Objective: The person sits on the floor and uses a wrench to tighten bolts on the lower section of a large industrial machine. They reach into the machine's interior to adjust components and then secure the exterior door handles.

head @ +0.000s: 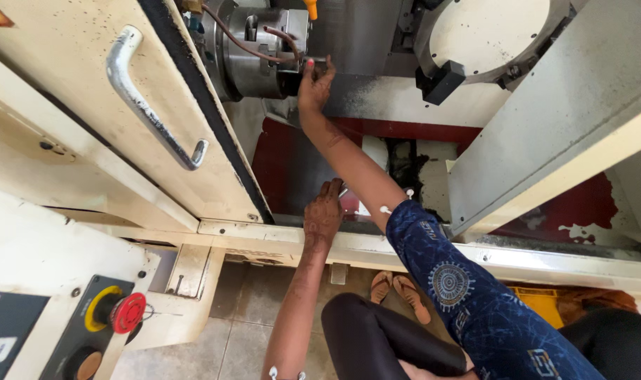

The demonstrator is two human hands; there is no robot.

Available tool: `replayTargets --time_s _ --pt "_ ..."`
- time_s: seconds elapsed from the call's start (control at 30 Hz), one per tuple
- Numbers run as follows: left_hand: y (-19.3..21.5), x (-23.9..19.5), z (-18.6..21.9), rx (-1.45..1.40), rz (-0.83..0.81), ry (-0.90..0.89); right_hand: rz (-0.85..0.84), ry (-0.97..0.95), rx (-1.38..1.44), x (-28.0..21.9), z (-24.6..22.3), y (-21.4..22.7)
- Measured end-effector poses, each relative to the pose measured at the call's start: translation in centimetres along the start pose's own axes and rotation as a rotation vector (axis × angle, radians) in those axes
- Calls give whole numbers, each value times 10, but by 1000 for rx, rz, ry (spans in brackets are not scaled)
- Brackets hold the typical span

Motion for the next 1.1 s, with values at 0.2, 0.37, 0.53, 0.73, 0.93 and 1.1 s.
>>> replayTargets --time_s 0.2,0.37,0.53,0.73,0.93,1.1 --pt "15 -4 6 -75 123 -29 -101 -264 -60 -8 -36 4" --pt "20 -5 8 -73 155 -57 -272 -428 103 -31 -65 9" --pt "12 -7 4 -71 131 -68 -383 -475 199 -39 -71 9" --pt "13 -4 8 -49 138 -101 -416 -464 158 -40 -90 13" --pt "5 4 6 18 151 -117 -352 -421 248 -38 -108 14" --pt "-2 -7 5 23 136 -134 -300 -375 317 -35 -95 11"
Point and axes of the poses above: each hand's wrist, its own x-axis towards the middle knuckle, its own y-axis out of the back of the hand, z = x × y, the point moved 8 cm from there along x, towards the middle knuckle, and after that the axes turned 4 degrees about y, right-handed, at the moved point
